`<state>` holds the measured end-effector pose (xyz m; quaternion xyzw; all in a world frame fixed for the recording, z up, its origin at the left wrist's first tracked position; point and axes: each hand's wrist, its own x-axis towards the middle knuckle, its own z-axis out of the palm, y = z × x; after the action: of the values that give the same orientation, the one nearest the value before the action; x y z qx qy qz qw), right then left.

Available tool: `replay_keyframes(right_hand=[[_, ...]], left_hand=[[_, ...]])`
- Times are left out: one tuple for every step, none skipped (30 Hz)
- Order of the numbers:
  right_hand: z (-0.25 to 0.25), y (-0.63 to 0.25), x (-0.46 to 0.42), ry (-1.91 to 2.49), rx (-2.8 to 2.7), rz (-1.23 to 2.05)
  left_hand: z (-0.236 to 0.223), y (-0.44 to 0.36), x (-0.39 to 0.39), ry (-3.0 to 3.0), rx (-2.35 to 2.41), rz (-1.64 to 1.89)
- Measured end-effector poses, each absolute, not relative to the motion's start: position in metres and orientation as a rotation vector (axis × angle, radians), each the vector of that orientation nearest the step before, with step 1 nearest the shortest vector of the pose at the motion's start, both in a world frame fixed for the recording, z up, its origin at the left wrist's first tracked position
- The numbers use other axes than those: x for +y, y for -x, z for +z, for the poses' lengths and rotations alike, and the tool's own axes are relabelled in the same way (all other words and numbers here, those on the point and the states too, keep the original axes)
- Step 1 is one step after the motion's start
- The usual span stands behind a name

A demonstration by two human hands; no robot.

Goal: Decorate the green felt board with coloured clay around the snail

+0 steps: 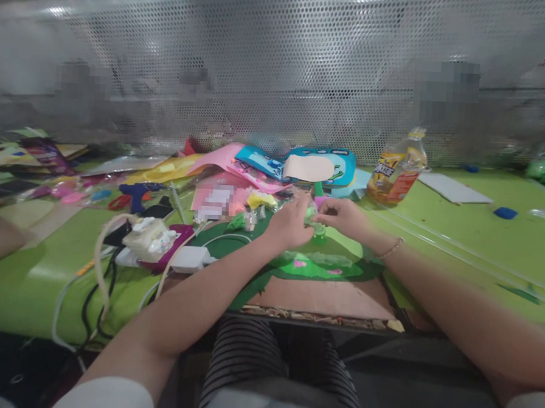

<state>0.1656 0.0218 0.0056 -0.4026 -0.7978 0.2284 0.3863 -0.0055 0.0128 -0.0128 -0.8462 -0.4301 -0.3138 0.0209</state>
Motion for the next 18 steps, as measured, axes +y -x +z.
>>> replay_keyframes(right_hand=[[0.005, -0.166, 0.022, 1.023, -2.029, 0.589], [0.005, -0.166, 0.022, 1.018, -2.026, 0.599], [0.005, -0.166, 0.022, 1.011, -2.024, 0.611], [0.006, -0.166, 0.022, 1.001, -2.022, 0.624], [0.006, -0.167, 0.022, 0.988, -2.021, 0.637], [0.007, -0.167, 0.021, 0.974, -2.019, 0.649], [0.008, -0.167, 0.021, 0.958, -2.018, 0.657], [0.008, -0.167, 0.020, 0.942, -2.017, 0.662], [0.009, -0.166, 0.019, 0.926, -2.018, 0.664], [0.009, -0.165, 0.018, 0.909, -2.019, 0.664], [0.009, -0.164, 0.017, 0.893, -2.020, 0.660], [0.009, -0.163, 0.016, 0.878, -2.019, 0.655], [0.009, -0.162, 0.015, 0.865, -2.017, 0.647], [0.009, -0.161, 0.014, 0.853, -2.012, 0.638], [0.008, -0.159, 0.013, 0.842, -2.006, 0.629], [0.008, -0.159, 0.012, 0.833, -2.001, 0.621], [0.007, -0.158, 0.012, 0.826, -1.998, 0.615], [0.006, -0.157, 0.012, 0.819, -1.995, 0.612]], left_hand=[[-0.013, 0.005, 0.014, 2.629, -1.310, -1.011], [-0.014, 0.005, 0.016, 2.630, -1.285, -1.053], [-0.014, 0.005, 0.017, 2.627, -1.259, -1.100], [-0.013, 0.006, 0.017, 2.619, -1.234, -1.150], [-0.012, 0.006, 0.017, 2.605, -1.212, -1.202], [-0.011, 0.006, 0.016, 2.586, -1.196, -1.257], [-0.010, 0.006, 0.015, 2.563, -1.185, -1.311], [-0.009, 0.006, 0.014, 2.537, -1.180, -1.364], [-0.007, 0.006, 0.012, 2.511, -1.180, -1.414], [-0.006, 0.006, 0.011, 2.484, -1.185, -1.459], [-0.004, 0.006, 0.009, 2.459, -1.190, -1.499], [-0.003, 0.006, 0.008, 2.441, -1.194, -1.528], [-0.001, 0.005, 0.007, 2.429, -1.197, -1.546], [0.000, 0.005, 0.007, 2.425, -1.196, -1.553], [0.002, 0.005, 0.006, 2.427, -1.194, -1.551], [0.003, 0.005, 0.005, 2.435, -1.191, -1.544], [0.005, 0.005, 0.005, 2.445, -1.186, -1.534], [0.006, 0.005, 0.004, 2.456, -1.180, -1.522]])
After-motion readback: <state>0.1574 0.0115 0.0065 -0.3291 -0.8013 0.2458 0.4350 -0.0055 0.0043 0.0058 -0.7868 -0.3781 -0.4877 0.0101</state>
